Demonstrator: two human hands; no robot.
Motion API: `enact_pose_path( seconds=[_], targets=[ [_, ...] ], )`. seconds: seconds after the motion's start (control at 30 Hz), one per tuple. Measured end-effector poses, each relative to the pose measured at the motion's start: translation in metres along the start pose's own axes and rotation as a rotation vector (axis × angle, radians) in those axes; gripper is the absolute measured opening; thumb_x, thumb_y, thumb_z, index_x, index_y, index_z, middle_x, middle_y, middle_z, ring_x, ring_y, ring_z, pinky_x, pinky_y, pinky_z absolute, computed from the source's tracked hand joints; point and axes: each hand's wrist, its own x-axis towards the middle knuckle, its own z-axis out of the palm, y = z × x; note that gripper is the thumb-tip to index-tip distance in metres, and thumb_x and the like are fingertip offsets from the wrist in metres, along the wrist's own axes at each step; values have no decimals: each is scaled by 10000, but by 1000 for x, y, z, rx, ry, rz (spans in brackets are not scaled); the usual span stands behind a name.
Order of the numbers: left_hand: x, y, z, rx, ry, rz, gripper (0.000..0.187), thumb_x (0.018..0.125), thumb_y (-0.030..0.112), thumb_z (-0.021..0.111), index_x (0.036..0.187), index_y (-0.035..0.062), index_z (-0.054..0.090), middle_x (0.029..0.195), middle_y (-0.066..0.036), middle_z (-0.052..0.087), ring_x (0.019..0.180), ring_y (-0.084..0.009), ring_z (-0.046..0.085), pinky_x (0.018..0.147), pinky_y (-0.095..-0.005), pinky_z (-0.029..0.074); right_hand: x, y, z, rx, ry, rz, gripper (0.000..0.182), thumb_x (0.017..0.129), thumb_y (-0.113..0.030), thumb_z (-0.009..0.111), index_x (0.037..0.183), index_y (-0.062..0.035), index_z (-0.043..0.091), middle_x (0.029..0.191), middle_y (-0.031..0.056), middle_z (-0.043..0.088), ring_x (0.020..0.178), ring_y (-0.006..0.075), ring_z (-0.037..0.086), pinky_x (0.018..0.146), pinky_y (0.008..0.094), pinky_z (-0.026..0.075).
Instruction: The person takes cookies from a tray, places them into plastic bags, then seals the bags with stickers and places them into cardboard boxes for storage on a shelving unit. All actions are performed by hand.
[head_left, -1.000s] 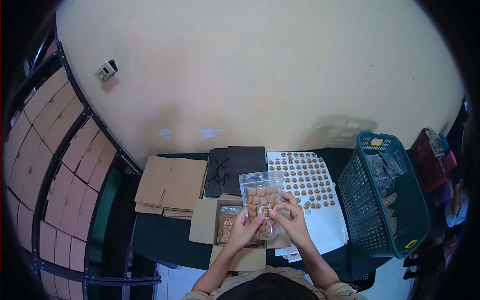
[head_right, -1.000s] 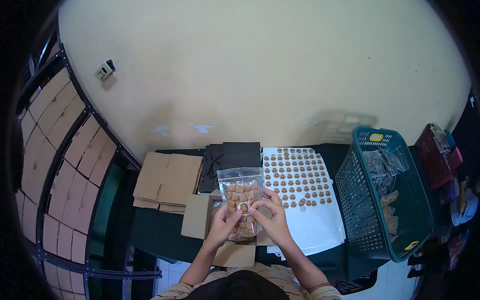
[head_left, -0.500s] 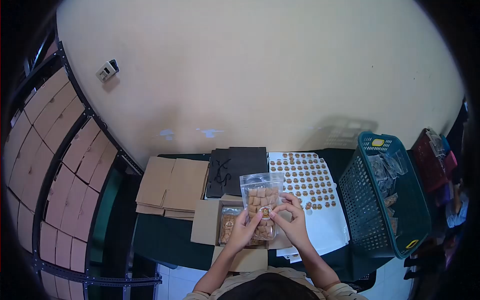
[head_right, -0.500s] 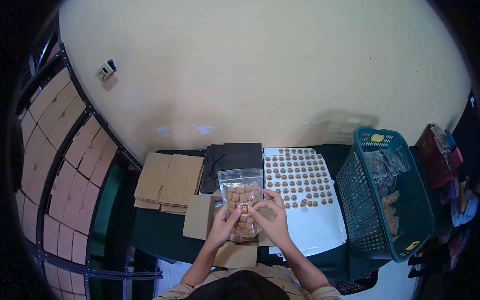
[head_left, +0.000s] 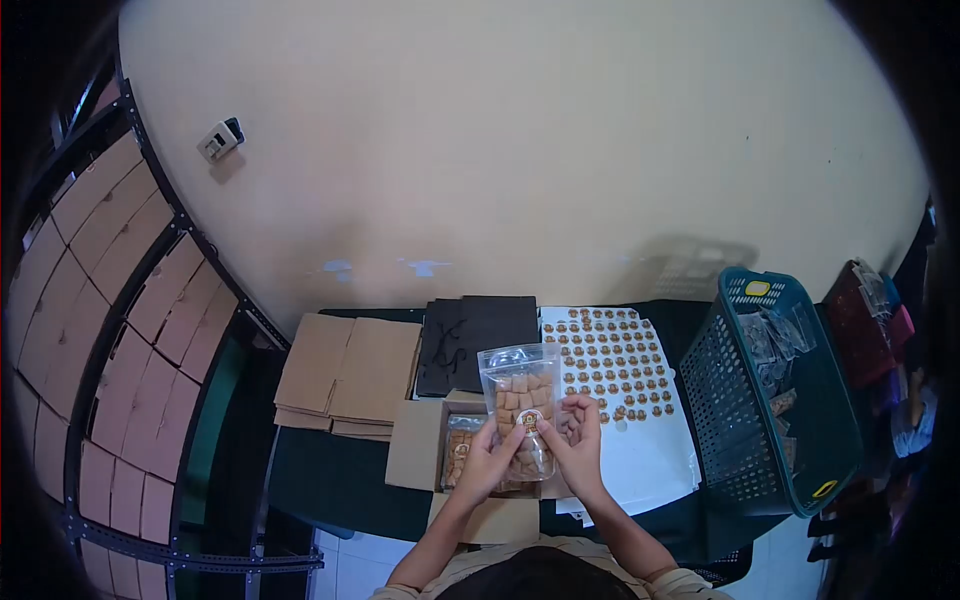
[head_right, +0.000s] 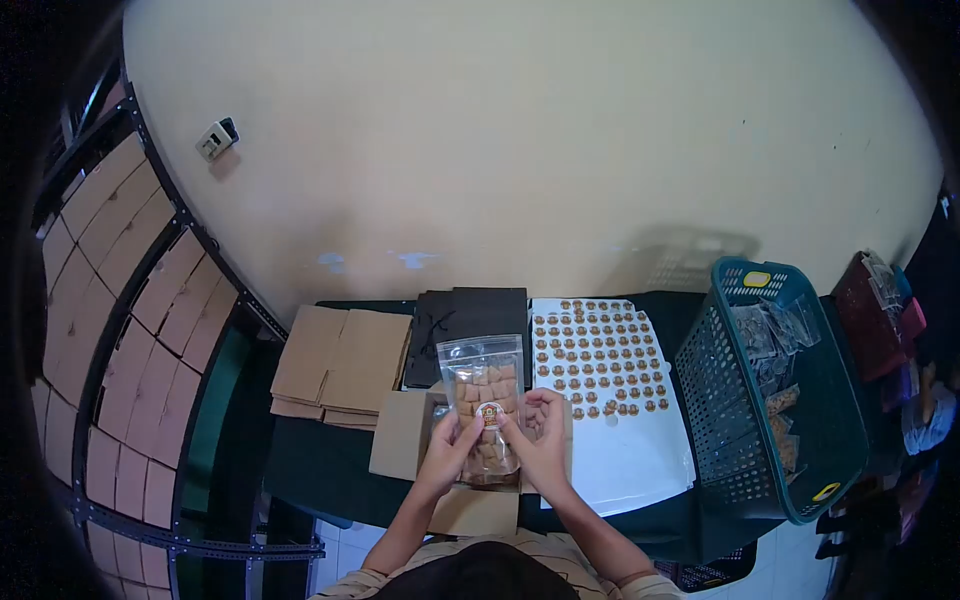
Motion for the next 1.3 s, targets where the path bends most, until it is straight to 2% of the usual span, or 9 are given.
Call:
enact_pose_path(
  seconds=[0.1, 0.27, 0.53, 0.67, 0.9, 1.0, 1.03, 1.13, 1.3],
  targets=[
    [-2, 7, 2, 7, -33, -21, 347, 856, 98, 580, 1159, -14, 453, 1048, -66, 572, 931, -102, 549, 814, -245, 444, 4, -11, 0, 83, -53, 99, 424, 760, 18, 639, 1126, 18, 424, 944, 55, 528, 867, 100, 534, 789, 221, 432],
    [-2, 8, -1, -2, -66, -31, 347, 852, 86, 580, 1159, -12, 451, 1059, -71, 568, 938, -104, 547, 818, -248, 444, 4, -9, -6, 67, -99, 197, 288, 783, 24, 612, 1052, 27, 510, 950, 70, 585, 889, 104, 555, 798, 240, 450],
    [-1, 4, -2, 87, -27, -23, 321, 846, 67, 581, 1139, -6, 473, 1003, -50, 579, 867, -81, 552, 752, -217, 460, 2, 2, -1, 141, -115, 98, 316, 789, 15, 612, 1071, 16, 468, 978, 69, 565, 910, 107, 549, 802, 239, 442],
    [1, 5, 3, -7, 58, 80, 286, 853, 77, 574, 1116, -2, 492, 972, -39, 587, 805, -62, 552, 692, -200, 460, 1, -7, 5, 42, -133, 56, 344, 779, 15, 630, 1078, 11, 459, 948, 60, 555, 887, 98, 547, 771, 229, 446],
    [1, 6, -5, 27, -44, -22, 294, 870, 130, 568, 1121, 2, 487, 973, -35, 583, 827, -67, 558, 716, -220, 467, 3, 8, -3, -68, -50, 19, 130, 791, -3, 621, 903, 26, 561, 871, 32, 566, 822, 74, 525, 727, 204, 421],
    [0, 0, -8, 52, -88, -11, 296, 879, 136, 554, 1135, 10, 480, 982, -32, 581, 827, -66, 558, 707, -225, 468, 6, 6, -1, 3, -16, 54, 107, 808, -24, 609, 897, 17, 567, 834, 16, 563, 783, 55, 504, 706, 186, 402],
    [0, 0, -6, 24, -64, -25, 290, 880, 135, 550, 1133, 11, 482, 980, -33, 582, 825, -67, 559, 707, -223, 468, 7, 11, -5, -21, -48, 25, 127, 804, -5, 621, 894, 11, 533, 807, -10, 518, 739, 29, 484, 648, 164, 401],
    [3, -3, -4, 19, -25, -18, 280, 886, 131, 539, 1133, 11, 484, 983, -39, 585, 827, -73, 564, 710, -221, 468, 5, 9, -2, 2, -55, 37, 115, 809, -2, 610, 882, 3, 522, 801, -10, 512, 735, 24, 481, 638, 169, 399],
    [8, -3, 3, 33, 49, 81, 263, 902, 148, 514, 1122, 6, 489, 982, -43, 592, 825, -74, 567, 695, -211, 471, 3, 8, -3, -182, -95, -34, 197, 789, -28, 637, 931, 18, 509, 896, 33, 512, 815, 65, 494, 686, 210, 422]
  ],
)
